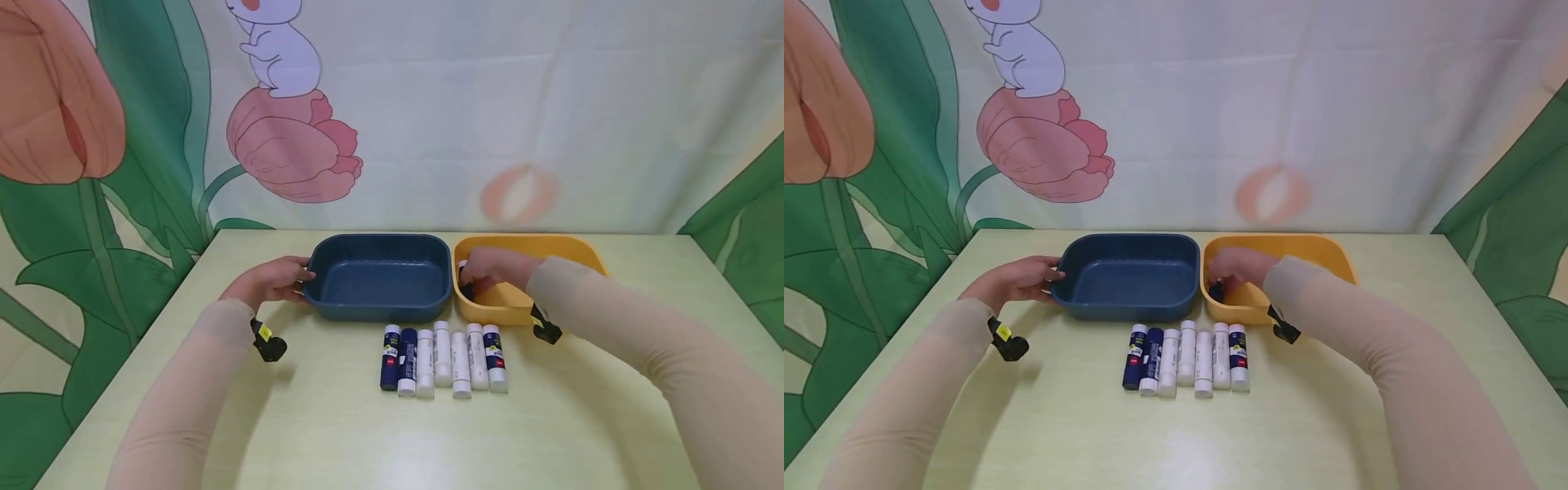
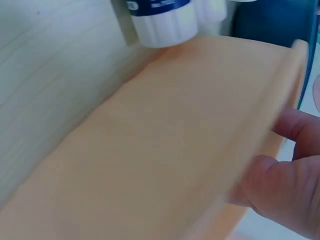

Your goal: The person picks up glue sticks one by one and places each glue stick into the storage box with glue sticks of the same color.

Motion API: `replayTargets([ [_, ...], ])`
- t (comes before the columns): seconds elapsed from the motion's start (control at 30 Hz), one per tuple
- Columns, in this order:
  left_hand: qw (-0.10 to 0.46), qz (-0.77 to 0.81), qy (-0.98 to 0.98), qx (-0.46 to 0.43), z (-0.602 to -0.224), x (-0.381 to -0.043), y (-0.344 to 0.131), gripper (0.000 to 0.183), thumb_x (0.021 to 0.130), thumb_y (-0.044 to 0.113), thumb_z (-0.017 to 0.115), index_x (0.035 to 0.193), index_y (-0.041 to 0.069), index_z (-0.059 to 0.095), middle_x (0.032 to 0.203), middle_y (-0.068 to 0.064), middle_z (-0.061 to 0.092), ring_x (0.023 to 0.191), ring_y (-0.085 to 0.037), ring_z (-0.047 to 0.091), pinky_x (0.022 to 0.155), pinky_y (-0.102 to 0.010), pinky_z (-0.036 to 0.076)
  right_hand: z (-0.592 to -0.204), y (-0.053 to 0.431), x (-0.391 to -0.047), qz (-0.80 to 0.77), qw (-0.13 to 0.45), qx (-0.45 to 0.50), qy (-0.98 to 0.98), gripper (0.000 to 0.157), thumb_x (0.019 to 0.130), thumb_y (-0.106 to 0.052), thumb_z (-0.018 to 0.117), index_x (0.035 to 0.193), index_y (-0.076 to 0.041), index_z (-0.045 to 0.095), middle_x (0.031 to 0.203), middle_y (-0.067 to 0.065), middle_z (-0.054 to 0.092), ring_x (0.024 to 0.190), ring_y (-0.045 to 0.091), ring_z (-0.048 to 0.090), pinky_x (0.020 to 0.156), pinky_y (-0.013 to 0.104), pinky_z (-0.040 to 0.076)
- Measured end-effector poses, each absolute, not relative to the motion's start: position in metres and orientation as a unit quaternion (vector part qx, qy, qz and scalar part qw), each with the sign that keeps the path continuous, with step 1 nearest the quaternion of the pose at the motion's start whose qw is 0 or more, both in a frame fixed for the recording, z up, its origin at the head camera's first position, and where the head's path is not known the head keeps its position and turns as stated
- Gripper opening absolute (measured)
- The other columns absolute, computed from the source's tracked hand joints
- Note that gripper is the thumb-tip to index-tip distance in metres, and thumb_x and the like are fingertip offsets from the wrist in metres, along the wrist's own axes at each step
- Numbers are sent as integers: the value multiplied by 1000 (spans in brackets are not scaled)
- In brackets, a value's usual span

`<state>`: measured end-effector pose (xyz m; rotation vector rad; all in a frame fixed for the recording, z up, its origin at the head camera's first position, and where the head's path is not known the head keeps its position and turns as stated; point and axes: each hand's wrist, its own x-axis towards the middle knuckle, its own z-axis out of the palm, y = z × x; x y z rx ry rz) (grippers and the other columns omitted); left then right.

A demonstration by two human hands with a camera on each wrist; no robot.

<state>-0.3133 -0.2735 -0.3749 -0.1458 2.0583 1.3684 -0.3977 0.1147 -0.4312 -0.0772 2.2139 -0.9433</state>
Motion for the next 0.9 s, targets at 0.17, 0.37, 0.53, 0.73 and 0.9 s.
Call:
replayTargets([
  [0.17,331,522,784,-57,-375,-313,-274,59,112,7,27,163,0,0,167,-30,19,143,-44,40,118,-55,41,-352,113,-340,-359,341,-26,868,82,101,-8,58,161,6,5,162,30,27,139,43,48,113,43,51],
  [0.37,331,521,785,-52,-376,-312,-273,59,111,7,27,163,0,1,166,-30,20,140,-41,42,118,-55,41,-305,142,-311,-385,318,-72,863,72,105,-11,51,160,10,9,162,34,28,150,49,33,120,51,42],
  [0.53,330,522,785,-46,-380,-312,-270,58,112,8,27,163,-1,3,166,-30,22,138,-39,43,119,-55,41,-285,168,-285,-390,275,-103,873,65,106,-13,50,158,10,20,158,33,35,144,47,40,117,54,44],
  [0.73,329,530,780,-54,-380,-312,-272,60,112,9,30,164,2,-1,168,-29,17,144,-43,38,119,-55,41,-277,182,-254,-373,197,-115,899,57,106,-17,54,156,3,34,154,28,42,135,45,52,113,54,48],
  [0.9,324,524,786,-56,-376,-313,-272,60,112,9,30,164,2,1,167,-29,18,141,-42,40,119,-55,41,-287,185,-228,-394,152,-134,896,54,105,-16,58,152,4,42,148,28,51,126,41,61,105,48,56],
])
